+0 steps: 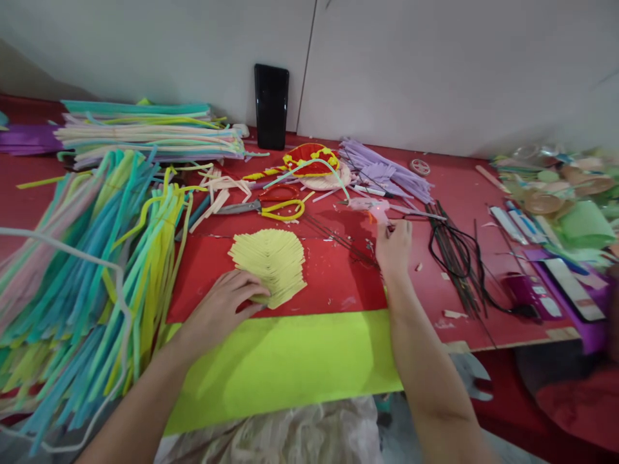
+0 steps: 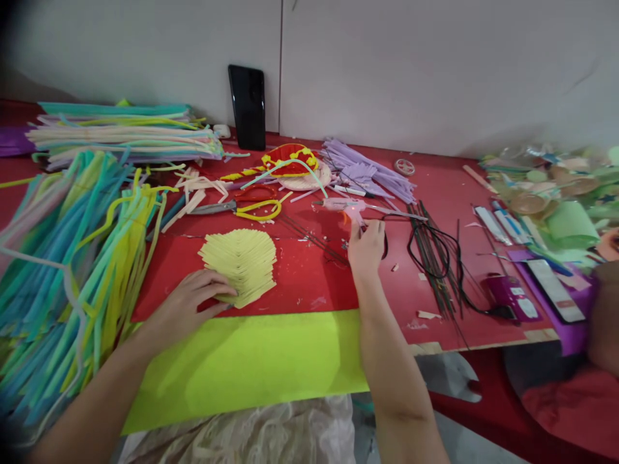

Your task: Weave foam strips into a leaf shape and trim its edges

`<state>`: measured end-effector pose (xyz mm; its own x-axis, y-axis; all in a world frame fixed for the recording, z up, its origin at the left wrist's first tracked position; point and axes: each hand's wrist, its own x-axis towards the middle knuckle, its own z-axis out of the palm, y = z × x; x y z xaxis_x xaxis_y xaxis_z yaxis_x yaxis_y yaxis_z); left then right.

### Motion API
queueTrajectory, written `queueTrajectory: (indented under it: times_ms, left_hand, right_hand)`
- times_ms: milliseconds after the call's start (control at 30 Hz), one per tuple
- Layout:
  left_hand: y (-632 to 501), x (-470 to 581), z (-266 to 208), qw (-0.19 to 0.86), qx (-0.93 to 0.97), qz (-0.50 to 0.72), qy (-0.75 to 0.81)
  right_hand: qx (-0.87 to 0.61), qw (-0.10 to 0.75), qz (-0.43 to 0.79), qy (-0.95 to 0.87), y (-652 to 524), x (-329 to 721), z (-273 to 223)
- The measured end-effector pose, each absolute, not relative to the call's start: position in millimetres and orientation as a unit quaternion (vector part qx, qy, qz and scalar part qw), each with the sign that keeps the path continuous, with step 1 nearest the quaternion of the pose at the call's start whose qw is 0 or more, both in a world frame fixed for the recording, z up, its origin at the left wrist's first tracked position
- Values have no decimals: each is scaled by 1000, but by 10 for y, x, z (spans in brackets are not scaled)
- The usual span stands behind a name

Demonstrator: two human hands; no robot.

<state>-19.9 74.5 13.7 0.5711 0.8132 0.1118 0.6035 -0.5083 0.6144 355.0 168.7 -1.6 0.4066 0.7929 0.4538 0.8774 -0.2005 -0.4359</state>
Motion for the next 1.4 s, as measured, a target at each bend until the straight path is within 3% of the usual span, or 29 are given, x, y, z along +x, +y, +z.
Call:
queueTrajectory:
  times_ms: [133,267,433,600,700,900,1167,1400]
  left_hand:
    - [743,-195,139,272,842,194,425]
    - [744,-195,124,276,840,197,425]
    - [749,-198,123,281,837,195,427]
    - [747,-195,142,280,839,192,426]
    - [738,-195,151,277,840,192,425]
    - [727,-196,163,276,841,189,426]
    - [717,-174,223,265,843,196,424]
    - [692,-166,262,256,847,197,423]
  right_hand:
    - [-794,243,-70,-553,1702,3508,-84]
    - [-799,223,-66,-555,1703,3503,-102]
    - [-788,263,-67,-553,1686,3553,-31]
    - [-714,365,-93,-591,1511,3300,237]
    - [-650,403,-39,-642,1324,2936,327]
    - [-583,373,139,-709,1062,2381,255]
    - [-617,376,465,-511,1235,2241,348]
    - [-633,308,484,-520,1478,2177,384]
